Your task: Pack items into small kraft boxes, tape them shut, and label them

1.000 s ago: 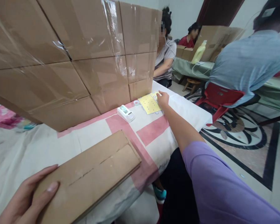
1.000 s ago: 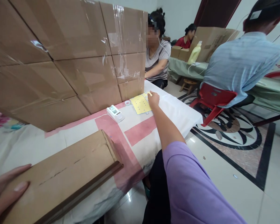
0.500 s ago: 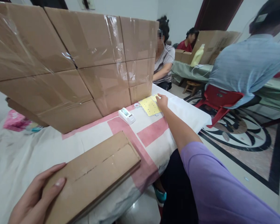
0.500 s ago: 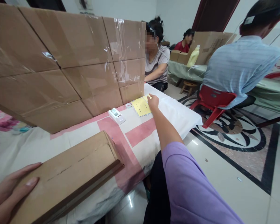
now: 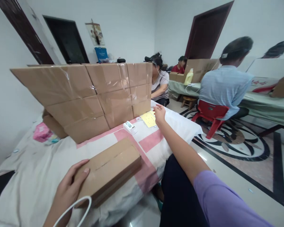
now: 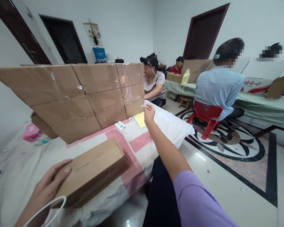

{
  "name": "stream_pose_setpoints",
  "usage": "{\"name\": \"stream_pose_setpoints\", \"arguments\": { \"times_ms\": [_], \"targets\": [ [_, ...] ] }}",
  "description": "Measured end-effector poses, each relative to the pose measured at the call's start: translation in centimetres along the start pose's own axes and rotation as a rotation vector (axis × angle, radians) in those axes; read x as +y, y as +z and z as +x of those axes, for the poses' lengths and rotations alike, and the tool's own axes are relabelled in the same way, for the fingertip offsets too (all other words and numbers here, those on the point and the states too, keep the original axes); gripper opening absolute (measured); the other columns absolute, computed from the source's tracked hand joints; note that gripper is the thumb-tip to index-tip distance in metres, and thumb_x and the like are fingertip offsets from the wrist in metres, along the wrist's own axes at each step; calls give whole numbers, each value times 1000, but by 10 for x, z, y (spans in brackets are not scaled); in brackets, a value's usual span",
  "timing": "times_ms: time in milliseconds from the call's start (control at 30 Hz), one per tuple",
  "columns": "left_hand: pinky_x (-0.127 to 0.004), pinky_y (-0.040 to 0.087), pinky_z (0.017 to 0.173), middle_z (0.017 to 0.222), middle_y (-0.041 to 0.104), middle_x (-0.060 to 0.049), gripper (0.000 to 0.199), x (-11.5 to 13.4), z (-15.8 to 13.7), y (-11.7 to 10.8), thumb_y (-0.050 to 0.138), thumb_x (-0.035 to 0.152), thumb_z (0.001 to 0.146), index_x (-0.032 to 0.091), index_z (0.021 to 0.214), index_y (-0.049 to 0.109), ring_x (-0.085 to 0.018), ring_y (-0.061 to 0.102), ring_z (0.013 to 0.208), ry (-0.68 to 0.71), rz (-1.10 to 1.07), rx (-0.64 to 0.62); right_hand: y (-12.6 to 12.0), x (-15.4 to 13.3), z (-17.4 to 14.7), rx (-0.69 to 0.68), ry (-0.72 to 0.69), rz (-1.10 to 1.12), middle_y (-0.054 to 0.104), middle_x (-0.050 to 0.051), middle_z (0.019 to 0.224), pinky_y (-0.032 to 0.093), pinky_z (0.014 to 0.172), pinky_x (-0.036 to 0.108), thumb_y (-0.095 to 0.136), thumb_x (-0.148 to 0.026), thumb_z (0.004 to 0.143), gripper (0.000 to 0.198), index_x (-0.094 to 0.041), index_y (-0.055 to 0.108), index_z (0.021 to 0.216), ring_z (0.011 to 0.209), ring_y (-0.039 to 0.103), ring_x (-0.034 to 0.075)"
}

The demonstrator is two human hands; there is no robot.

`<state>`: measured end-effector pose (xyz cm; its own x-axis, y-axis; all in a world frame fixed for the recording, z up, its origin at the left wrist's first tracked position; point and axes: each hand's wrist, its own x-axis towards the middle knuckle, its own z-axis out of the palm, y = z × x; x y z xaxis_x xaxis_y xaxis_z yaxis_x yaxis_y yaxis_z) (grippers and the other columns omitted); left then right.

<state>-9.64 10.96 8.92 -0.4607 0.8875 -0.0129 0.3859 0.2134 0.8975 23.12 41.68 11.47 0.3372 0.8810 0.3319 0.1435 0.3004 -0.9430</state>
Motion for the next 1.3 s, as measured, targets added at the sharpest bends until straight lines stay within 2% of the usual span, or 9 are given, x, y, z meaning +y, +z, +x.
{"name": "stream_pose_setpoints", "arguments": {
  "times_ms": [167, 333, 567, 767, 933, 1000, 1100, 1200, 1300],
  "targets": [
    [-46, 34, 114, 123, 65, -3, 53, -7, -1, -1, 67, 64, 72, 27, 110, 67, -32, 54, 122, 75, -9, 72, 8, -23, -114, -153, 316, 521, 70, 2, 86, 37, 50, 20, 68, -43, 80, 27, -19, 59, 89, 57, 54, 8],
    [-30, 40, 97, 119, 65, 1, 50, 2, -6, -7, 71, 58, 75, 26, 113, 67, -23, 54, 113, 5, -37, 77, 15, -29, -174, -357, 424, 578, 62, -4, 64, 32, 46, 20, 71, -31, 78, 15, -19, 63, 84, 46, 47, 6],
    [-22, 40, 69, 108, 65, 3, 59, 21, -10, -4, 75, 59, 71, 27, 120, 64, -16, 55, 88, -171, 19, 142, -2, -30, -188, -327, 748, 586, 70, -1, 76, 31, 44, 20, 66, -24, 76, 11, -18, 65, 86, 45, 51, 6],
    [-24, 42, 71, 115, 68, 9, 48, 26, -7, -2, 74, 63, 71, 37, 112, 68, -20, 58, 100, -323, 98, 246, -24, -31, -182, -409, 928, 506, 75, 5, 86, 33, 46, 21, 66, -25, 74, 13, -16, 71, 81, 58, 64, 11],
    [-27, 44, 71, 110, 71, 10, 53, 4, 0, -19, 77, 71, 62, 39, 105, 71, -22, 60, 104, -317, 184, 285, -20, -33, -182, -482, 1173, 477, 73, 6, 74, 26, 42, 21, 59, -22, 74, 10, -15, 65, 69, 47, 56, 9],
    [-29, 45, 73, 115, 71, 10, 53, -2, 0, -23, 78, 69, 62, 39, 105, 71, -24, 60, 108, -309, 200, 286, -15, -36, -182, -469, 1191, 485, 73, 3, 73, 25, 42, 21, 63, -17, 71, 6, -16, 65, 77, 45, 54, 9],
    [-31, 45, 79, 124, 69, 10, 46, 0, -6, -20, 73, 64, 70, 39, 108, 70, -27, 58, 120, -284, 239, 295, -9, -41, -182, -445, 1180, 499, 70, 0, 69, 29, 44, 21, 68, -14, 71, 22, -18, 68, 93, 47, 56, 10],
    [-33, 45, 81, 125, 68, 10, 40, 11, -14, -12, 68, 61, 77, 40, 111, 69, -27, 56, 125, -259, 254, 302, -6, -44, -183, -468, 1125, 512, 65, -1, 65, 32, 48, 22, 74, -19, 72, 10, -17, 70, 81, 53, 55, 9],
    [-33, 43, 75, 118, 70, 10, 37, 19, -18, -7, 66, 60, 79, 40, 109, 70, -25, 60, 112, -217, 285, 285, -5, -42, -184, -482, 1095, 503, 59, -3, 60, 32, 49, 22, 77, -24, 73, 12, -17, 68, 71, 53, 50, 8]
  ]
}}
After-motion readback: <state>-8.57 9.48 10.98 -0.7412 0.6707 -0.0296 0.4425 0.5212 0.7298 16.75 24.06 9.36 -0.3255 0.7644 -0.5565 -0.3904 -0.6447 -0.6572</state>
